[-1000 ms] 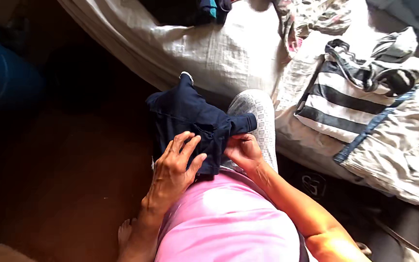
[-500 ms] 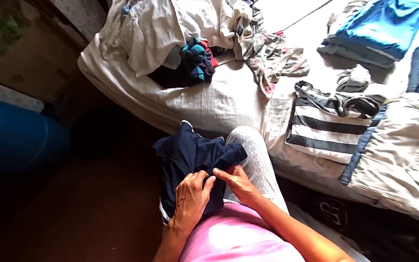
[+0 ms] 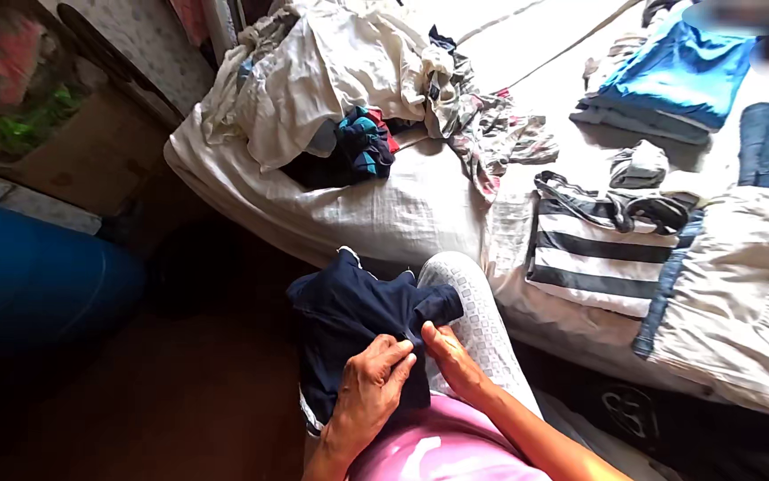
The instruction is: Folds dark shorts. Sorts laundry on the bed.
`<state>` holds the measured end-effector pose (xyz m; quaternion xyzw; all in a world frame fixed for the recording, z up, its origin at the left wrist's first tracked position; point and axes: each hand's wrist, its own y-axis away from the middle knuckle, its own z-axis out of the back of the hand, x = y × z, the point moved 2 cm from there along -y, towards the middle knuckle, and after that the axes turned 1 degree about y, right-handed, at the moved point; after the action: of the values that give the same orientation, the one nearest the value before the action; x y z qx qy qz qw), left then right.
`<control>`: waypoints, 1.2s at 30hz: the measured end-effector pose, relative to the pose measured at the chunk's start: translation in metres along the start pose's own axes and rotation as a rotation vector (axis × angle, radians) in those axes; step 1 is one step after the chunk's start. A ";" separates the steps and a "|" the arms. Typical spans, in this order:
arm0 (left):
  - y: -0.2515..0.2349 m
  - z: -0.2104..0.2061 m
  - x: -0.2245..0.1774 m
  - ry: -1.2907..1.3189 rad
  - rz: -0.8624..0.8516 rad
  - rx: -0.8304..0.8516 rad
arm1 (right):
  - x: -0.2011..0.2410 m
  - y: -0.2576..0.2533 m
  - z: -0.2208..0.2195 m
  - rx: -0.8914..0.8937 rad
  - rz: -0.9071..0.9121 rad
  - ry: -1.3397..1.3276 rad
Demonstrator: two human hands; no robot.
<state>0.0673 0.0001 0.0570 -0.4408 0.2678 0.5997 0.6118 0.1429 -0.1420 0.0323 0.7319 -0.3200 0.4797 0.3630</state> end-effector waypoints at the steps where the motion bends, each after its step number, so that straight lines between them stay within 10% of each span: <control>1: 0.001 -0.002 -0.002 -0.049 -0.004 0.044 | 0.000 0.001 0.000 0.002 0.003 0.021; 15: 0.010 -0.011 -0.017 -0.420 -0.041 0.234 | -0.007 0.000 0.006 -0.157 -0.162 0.106; 36: -0.010 0.033 0.030 -0.491 0.175 0.067 | -0.017 -0.011 0.034 0.012 -0.132 0.198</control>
<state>0.0739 0.0444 0.0490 -0.2366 0.1681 0.7302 0.6185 0.1624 -0.1624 0.0043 0.7026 -0.2308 0.5265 0.4194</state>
